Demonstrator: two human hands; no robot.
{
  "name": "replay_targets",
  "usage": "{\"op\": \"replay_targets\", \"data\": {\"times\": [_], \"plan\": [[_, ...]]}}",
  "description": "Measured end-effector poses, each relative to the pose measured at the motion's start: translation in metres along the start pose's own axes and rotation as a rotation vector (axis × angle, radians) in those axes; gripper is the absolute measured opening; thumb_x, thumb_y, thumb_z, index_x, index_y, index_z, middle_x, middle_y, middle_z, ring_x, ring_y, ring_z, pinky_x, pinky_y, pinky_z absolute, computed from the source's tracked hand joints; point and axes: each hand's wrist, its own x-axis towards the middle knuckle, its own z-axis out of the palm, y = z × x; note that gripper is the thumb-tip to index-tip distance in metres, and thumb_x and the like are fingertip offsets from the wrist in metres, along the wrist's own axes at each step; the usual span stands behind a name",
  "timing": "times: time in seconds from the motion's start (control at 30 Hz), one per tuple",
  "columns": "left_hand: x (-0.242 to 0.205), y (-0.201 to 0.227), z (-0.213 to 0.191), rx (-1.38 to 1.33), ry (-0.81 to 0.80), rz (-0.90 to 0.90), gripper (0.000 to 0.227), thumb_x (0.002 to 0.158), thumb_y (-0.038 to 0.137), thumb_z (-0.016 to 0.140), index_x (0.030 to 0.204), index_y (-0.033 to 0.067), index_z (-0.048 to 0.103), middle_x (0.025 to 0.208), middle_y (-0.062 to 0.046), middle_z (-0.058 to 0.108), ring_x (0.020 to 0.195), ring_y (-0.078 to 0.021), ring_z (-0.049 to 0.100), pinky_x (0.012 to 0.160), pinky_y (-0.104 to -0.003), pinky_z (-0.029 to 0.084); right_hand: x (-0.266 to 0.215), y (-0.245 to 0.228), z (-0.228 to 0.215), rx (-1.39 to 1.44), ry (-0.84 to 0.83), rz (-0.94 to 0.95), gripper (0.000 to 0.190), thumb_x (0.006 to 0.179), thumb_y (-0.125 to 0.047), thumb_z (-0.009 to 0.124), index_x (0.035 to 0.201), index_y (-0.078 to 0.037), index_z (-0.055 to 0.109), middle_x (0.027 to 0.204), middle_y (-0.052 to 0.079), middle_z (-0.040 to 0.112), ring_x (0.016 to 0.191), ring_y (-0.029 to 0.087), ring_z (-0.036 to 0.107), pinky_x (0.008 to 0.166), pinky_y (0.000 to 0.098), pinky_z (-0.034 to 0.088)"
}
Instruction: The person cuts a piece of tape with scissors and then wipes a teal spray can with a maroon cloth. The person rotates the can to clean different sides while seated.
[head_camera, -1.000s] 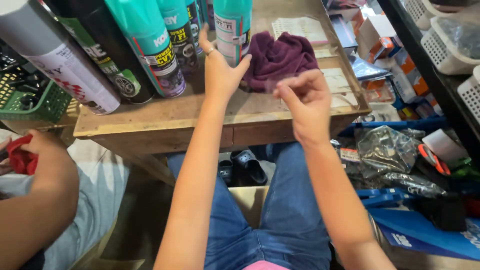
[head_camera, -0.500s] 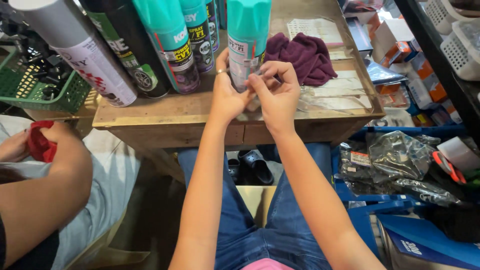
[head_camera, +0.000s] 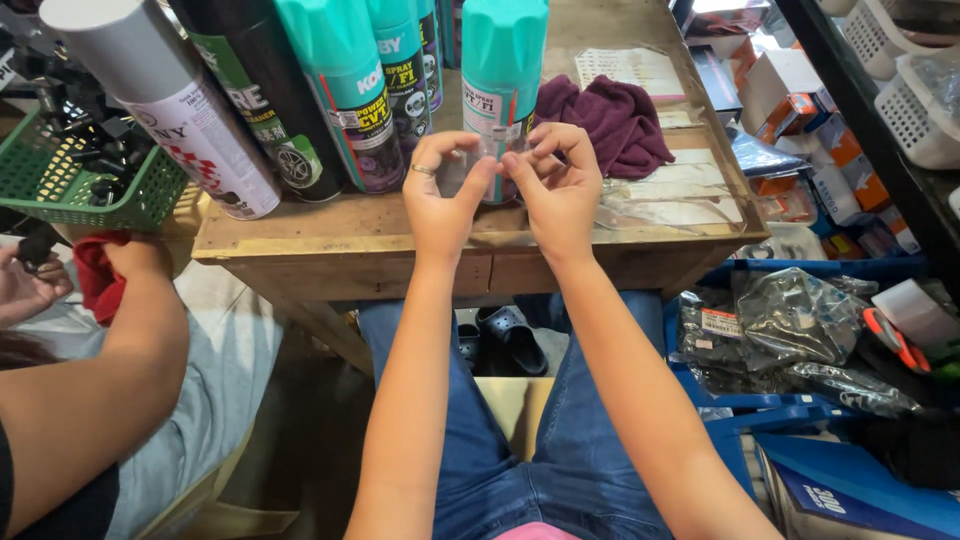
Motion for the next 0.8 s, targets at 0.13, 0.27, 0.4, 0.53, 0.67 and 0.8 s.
{"op": "replay_targets", "data": {"times": [0.13, 0.27, 0.4, 0.53, 0.67, 0.8], "plan": [[-0.001, 0.001, 0.001, -0.015, 0.022, -0.055, 0.028, 0.079, 0.025, 0.093, 0.102, 0.0169, 0.078, 0.091, 0.004, 0.072, 0.087, -0.0086, 0.062, 0.089, -0.024, 0.050, 0.001, 0.001, -0.001, 0.012, -0.002, 0.001, 0.029, 0.093, 0.005, 0.077, 0.096, -0.002, 0.049, 0.104, 0.010, 0.056, 0.078, 0.023, 0.077, 0.074, 0.0356, 0.067], [0.003, 0.000, 0.005, 0.002, 0.051, -0.036, 0.014, 0.082, 0.018, 0.090, 0.090, 0.0165, 0.079, 0.080, 0.005, 0.071, 0.080, -0.0080, 0.062, 0.083, -0.022, 0.050, 0.001, 0.003, 0.000, -0.049, 0.049, 0.031, 0.025, 0.095, 0.001, 0.076, 0.096, -0.002, 0.052, 0.096, 0.008, 0.059, 0.075, 0.020, 0.076, 0.071, 0.0330, 0.066], [0.003, 0.010, 0.007, 0.003, 0.067, -0.015, 0.009, 0.086, 0.017, 0.086, 0.089, 0.0153, 0.078, 0.078, 0.005, 0.070, 0.076, -0.0077, 0.059, 0.080, -0.022, 0.048, -0.003, 0.013, -0.008, -0.238, 0.156, 0.021, 0.021, 0.094, -0.008, 0.081, 0.094, -0.007, 0.060, 0.086, 0.002, 0.063, 0.060, 0.010, 0.067, 0.055, 0.0196, 0.056], [0.002, 0.011, 0.009, 0.023, 0.076, -0.039, 0.009, 0.086, 0.018, 0.086, 0.090, 0.0163, 0.078, 0.078, 0.005, 0.070, 0.075, -0.0056, 0.058, 0.079, -0.022, 0.048, 0.004, 0.012, -0.011, -0.284, 0.168, 0.011, 0.020, 0.093, -0.012, 0.084, 0.090, -0.008, 0.064, 0.083, 0.001, 0.064, 0.065, 0.007, 0.066, 0.052, 0.0195, 0.054], [0.000, 0.012, 0.011, 0.031, 0.092, -0.086, 0.009, 0.086, 0.020, 0.086, 0.090, 0.0186, 0.078, 0.079, 0.007, 0.069, 0.075, -0.0040, 0.057, 0.077, -0.021, 0.046, 0.006, 0.012, -0.012, -0.277, 0.138, 0.016, 0.020, 0.093, -0.012, 0.084, 0.090, -0.007, 0.065, 0.081, 0.002, 0.064, 0.060, 0.007, 0.061, 0.053, 0.0193, 0.054], [0.000, 0.013, 0.011, 0.029, 0.101, -0.097, 0.009, 0.086, 0.020, 0.086, 0.090, 0.0188, 0.078, 0.077, 0.007, 0.070, 0.071, -0.0034, 0.056, 0.072, -0.020, 0.045, 0.010, 0.015, -0.015, -0.267, 0.119, 0.004, 0.020, 0.093, -0.013, 0.084, 0.090, -0.008, 0.065, 0.083, 0.003, 0.067, 0.058, 0.007, 0.061, 0.053, 0.0190, 0.054]]}}
